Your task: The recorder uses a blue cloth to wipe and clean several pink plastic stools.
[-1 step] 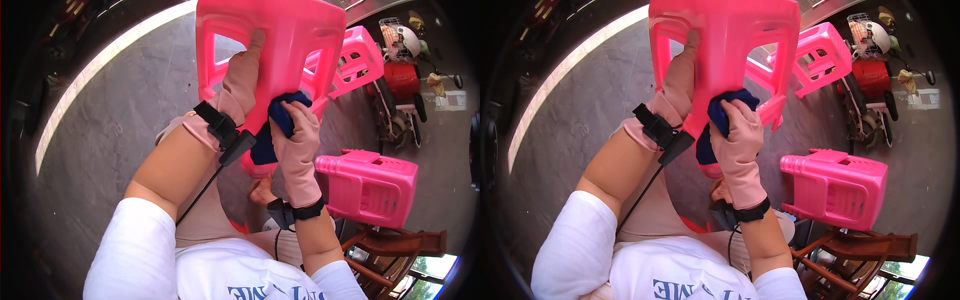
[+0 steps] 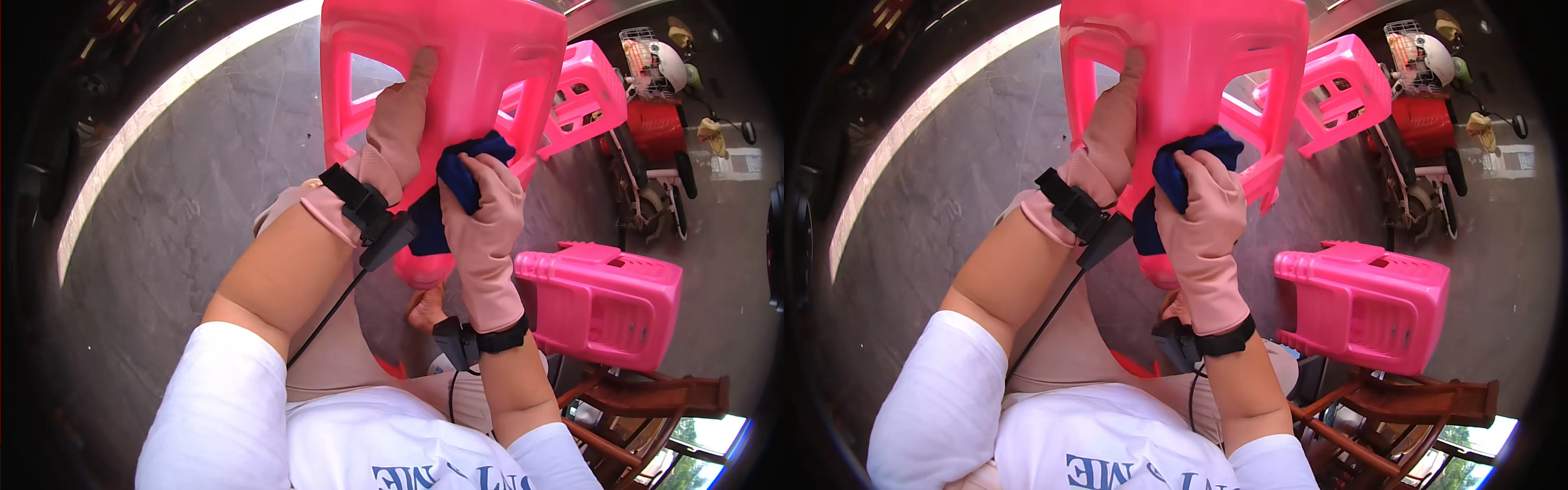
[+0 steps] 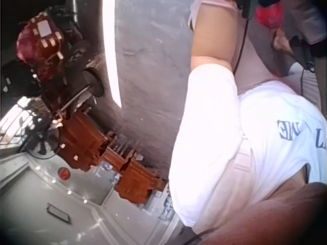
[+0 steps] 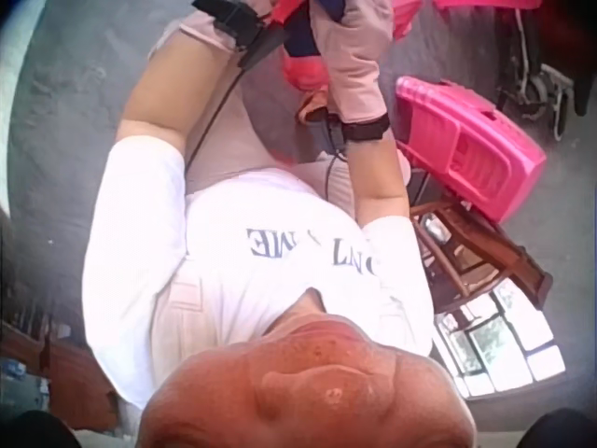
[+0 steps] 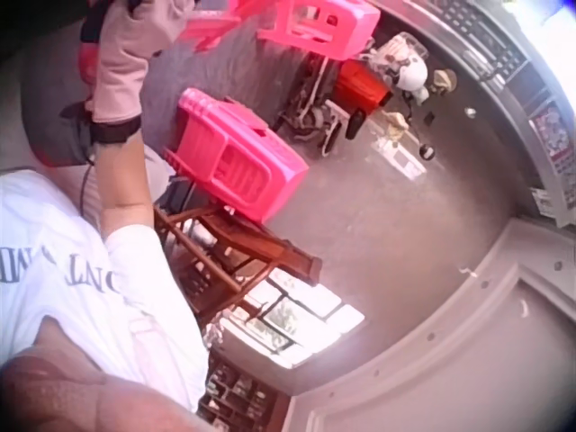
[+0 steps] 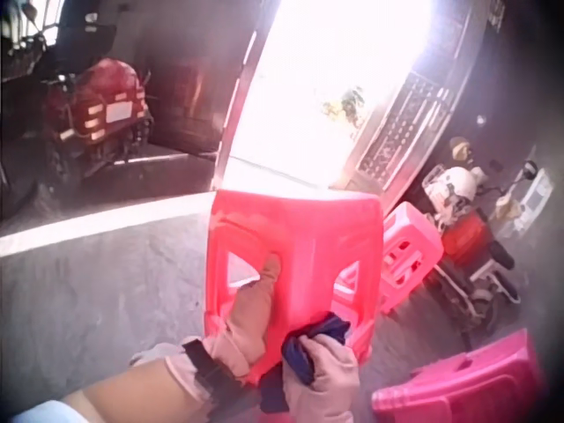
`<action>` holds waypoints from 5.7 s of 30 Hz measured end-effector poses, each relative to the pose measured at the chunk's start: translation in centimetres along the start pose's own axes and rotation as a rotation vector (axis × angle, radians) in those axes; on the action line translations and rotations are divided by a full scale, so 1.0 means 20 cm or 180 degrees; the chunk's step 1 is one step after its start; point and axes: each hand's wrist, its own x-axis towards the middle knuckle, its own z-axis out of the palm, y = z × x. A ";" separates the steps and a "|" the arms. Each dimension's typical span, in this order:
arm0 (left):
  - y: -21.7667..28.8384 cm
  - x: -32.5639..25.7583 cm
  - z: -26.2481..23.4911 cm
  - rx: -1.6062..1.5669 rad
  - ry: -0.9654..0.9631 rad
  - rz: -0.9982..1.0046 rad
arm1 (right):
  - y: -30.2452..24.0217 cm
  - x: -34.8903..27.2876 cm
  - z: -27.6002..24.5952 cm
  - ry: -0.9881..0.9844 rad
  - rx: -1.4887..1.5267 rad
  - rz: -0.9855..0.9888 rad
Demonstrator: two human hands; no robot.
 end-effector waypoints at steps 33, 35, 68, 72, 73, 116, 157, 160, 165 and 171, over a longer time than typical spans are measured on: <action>0.08 -0.06 0.00 -0.0789 0.0180 0.0488 | 0.19 -0.38 -0.10 -0.1180 -0.0159 0.0704; 0.09 -0.09 0.00 -0.0869 0.0110 0.0390 | 0.21 -0.55 -0.13 -0.1421 -0.0264 0.0800; 0.10 -0.10 0.00 -0.1078 0.0154 0.0477 | 0.72 -0.72 -0.32 -0.1250 -0.0058 0.2370; 0.12 -0.08 -0.03 -0.0825 0.0197 0.0616 | 0.80 -0.72 -0.45 -0.0833 -0.0122 0.2551; 0.13 -0.08 -0.04 -0.0789 0.0284 0.0630 | 0.71 -0.62 -0.42 -0.0581 0.0774 0.2876; -0.10 -0.09 0.01 0.0725 0.1019 0.0661 | 0.23 -0.42 -0.41 -0.2958 -0.0689 0.3478; -0.12 0.00 -0.08 0.0427 0.0841 0.1156 | 1.18 0.11 -0.08 -0.0280 0.0389 0.2504; -0.07 -0.03 -0.03 0.0218 0.0772 0.1057 | 0.97 -0.03 -0.09 -0.0267 -0.0027 0.1383; -0.03 0.04 -0.12 0.0130 0.1027 0.0969 | 0.33 -0.09 -0.16 -0.0972 0.0384 0.0691; -0.01 -0.05 -0.05 0.0171 0.0551 0.0793 | 0.08 0.24 0.07 -0.0483 0.0565 -0.0001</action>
